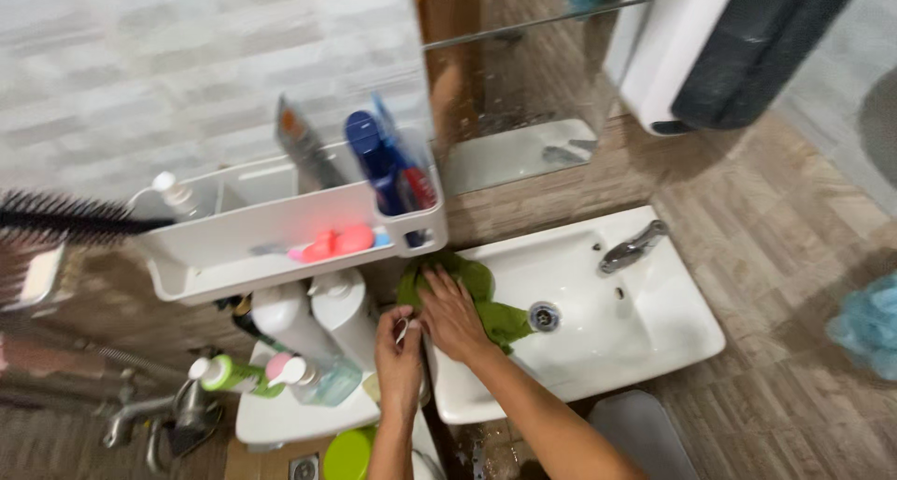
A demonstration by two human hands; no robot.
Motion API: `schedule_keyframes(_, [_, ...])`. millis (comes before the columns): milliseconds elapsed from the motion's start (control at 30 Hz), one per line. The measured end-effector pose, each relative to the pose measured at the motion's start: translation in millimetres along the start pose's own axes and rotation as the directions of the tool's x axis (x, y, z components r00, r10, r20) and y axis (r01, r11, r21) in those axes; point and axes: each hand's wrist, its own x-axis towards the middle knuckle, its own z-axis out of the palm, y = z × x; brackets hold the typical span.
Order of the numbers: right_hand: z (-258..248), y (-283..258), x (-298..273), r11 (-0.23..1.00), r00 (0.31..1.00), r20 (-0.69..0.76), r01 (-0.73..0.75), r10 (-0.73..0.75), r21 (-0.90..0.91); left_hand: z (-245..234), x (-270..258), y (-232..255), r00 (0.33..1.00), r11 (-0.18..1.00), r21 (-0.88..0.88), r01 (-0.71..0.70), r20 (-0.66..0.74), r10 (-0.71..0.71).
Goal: The person washes their hands under running water in a bathroom sink, then uses a green cloth to wipe the sink basin and faucet. The person repeatedly wipes the sink surface and faucet area with the cloth.
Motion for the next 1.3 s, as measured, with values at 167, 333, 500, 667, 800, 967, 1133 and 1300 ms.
schedule_keyframes(167, [2.2,68.2,-2.6,0.982,0.990,-0.143,-0.030,0.003,-0.189,13.9,-0.9,0.9,0.998,0.999,0.016,0.050,0.044,-0.051])
schedule_keyframes(333, [-47.6,168.8,-26.0,0.782,0.961,-0.092,-0.265,0.259,-0.565,31.7,0.1,5.6,0.992,0.995,-0.029,0.091,0.086,-0.088])
schedule_keyframes(500, [-84.6,188.6,-34.3,0.583,0.882,-0.187,-0.432,0.433,-0.688,49.9,0.3,16.5,0.981,0.988,-0.005,0.157,0.120,-0.156])
schedule_keyframes(667, [7.9,119.6,-14.3,0.613,0.674,-0.201,-0.455,0.711,0.646,64.9,2.9,12.0,0.968,0.977,0.002,0.212,0.134,-0.210])
schedule_keyframes(800, [33.2,72.0,-31.7,0.982,0.981,-0.049,-0.190,0.190,0.004,72.0,9.8,8.6,0.983,0.992,-0.073,0.104,0.161,-0.092])
schedule_keyframes(967, [-14.4,94.2,-26.1,0.919,0.836,0.432,-0.194,0.338,-0.343,59.1,13.0,12.3,0.971,0.980,-0.019,0.200,0.139,-0.195])
schedule_keyframes(1133, [-43.4,147.8,-57.1,0.720,0.610,0.434,-0.363,0.663,-0.591,54.2,14.4,16.9,0.975,0.985,-0.025,0.172,0.149,-0.166])
schedule_keyframes(1300, [-18.9,144.2,-56.7,0.527,0.417,0.327,-0.729,0.848,-0.437,55.6,14.1,20.1,0.961,0.972,-0.001,0.235,0.152,-0.232])
